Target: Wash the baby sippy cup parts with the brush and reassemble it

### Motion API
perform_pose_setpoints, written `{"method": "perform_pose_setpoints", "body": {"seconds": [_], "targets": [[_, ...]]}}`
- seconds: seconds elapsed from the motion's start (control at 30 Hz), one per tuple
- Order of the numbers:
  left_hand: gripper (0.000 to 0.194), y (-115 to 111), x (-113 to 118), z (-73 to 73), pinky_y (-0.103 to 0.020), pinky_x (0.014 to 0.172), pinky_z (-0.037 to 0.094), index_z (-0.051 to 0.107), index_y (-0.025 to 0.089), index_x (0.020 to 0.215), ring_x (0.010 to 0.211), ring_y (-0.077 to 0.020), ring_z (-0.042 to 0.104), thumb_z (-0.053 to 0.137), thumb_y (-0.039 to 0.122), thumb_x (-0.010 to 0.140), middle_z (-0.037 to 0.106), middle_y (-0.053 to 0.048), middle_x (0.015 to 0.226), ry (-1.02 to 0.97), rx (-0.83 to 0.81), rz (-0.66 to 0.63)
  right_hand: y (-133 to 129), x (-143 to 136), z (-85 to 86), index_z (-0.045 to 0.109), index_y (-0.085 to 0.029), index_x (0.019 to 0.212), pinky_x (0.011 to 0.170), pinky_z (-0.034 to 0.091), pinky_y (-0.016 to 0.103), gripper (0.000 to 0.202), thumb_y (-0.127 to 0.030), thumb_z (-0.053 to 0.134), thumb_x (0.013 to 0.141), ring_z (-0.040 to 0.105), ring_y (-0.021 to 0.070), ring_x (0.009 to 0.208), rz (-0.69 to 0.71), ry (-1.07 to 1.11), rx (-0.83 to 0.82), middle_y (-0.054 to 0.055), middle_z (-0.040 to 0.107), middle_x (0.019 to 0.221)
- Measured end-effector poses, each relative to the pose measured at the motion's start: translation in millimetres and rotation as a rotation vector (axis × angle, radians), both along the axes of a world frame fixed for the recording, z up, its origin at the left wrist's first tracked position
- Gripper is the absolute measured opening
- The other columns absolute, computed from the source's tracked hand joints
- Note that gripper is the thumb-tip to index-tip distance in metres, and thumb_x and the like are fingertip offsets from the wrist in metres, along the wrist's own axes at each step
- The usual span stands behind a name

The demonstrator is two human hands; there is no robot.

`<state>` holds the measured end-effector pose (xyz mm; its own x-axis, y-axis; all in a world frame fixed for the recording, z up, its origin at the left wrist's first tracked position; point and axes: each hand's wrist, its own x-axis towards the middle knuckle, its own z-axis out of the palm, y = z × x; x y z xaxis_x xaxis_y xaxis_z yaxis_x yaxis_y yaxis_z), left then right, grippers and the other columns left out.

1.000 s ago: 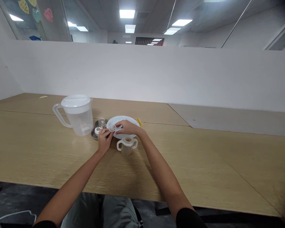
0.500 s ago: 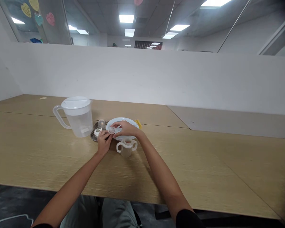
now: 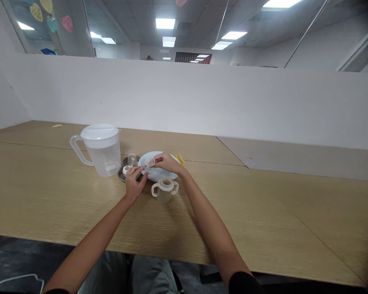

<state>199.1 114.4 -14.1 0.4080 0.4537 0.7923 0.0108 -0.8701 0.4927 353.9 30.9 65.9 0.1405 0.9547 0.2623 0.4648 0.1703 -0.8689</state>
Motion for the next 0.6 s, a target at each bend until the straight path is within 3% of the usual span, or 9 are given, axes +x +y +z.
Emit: {"method": "perform_pose_setpoints", "body": {"seconds": [0.13, 0.3, 0.4, 0.5, 0.6], "targets": [[0.027, 17.4, -10.7, 4.1, -0.037, 0.087, 0.041, 0.067, 0.02, 0.105, 0.093, -0.0206, 0.055, 0.051, 0.034, 0.088, 0.064, -0.006, 0.095, 0.057, 0.078, 0.145, -7.6, 11.3, 4.5, 0.073, -0.016, 0.079, 0.071, 0.048, 0.023, 0.018, -0.03, 0.07, 0.068, 0.066, 0.0157, 0.078, -0.06, -0.081, -0.068, 0.003, 0.073, 0.081], [0.027, 49.5, -20.2, -2.1, -0.038, 0.087, 0.041, 0.069, 0.02, 0.102, 0.093, -0.0235, 0.053, 0.048, 0.029, 0.087, 0.064, -0.008, 0.096, 0.167, 0.121, 0.305, -14.8, 17.0, 9.7, 0.074, -0.016, 0.075, 0.064, 0.043, 0.021, 0.008, -0.017, 0.068, 0.07, 0.064, 0.0152, 0.073, -0.309, -0.565, -0.222, 0.004, 0.072, 0.075], [0.028, 57.1, -20.1, -7.8, -0.038, 0.086, 0.041, 0.069, 0.02, 0.101, 0.093, -0.0243, 0.052, 0.047, 0.028, 0.086, 0.064, -0.008, 0.096, 0.24, 0.121, 0.332, -13.9, 15.5, 6.0, 0.074, -0.016, 0.077, 0.066, 0.042, 0.022, 0.011, -0.013, 0.068, 0.069, 0.064, 0.0161, 0.076, -0.413, -0.796, -0.357, 0.006, 0.072, 0.08], [0.031, 58.0, -18.6, -11.1, -0.039, 0.087, 0.041, 0.068, 0.019, 0.105, 0.094, -0.025, 0.052, 0.045, 0.028, 0.087, 0.064, -0.008, 0.101, 0.31, 0.133, 0.32, -8.4, 11.9, -4.2, 0.074, -0.016, 0.077, 0.065, 0.041, 0.022, 0.013, -0.012, 0.069, 0.066, 0.063, 0.0163, 0.076, -0.42, -0.835, -0.44, 0.007, 0.072, 0.081], [0.032, 59.0, -18.4, -12.0, -0.039, 0.088, 0.041, 0.068, 0.019, 0.107, 0.096, -0.0257, 0.051, 0.045, 0.028, 0.086, 0.063, -0.009, 0.105, 0.343, 0.157, 0.316, -1.7, 9.2, -13.0, 0.075, -0.018, 0.076, 0.065, 0.04, 0.022, 0.011, -0.016, 0.072, 0.065, 0.061, 0.0149, 0.072, -0.339, -0.781, -0.411, 0.005, 0.071, 0.075]]}}
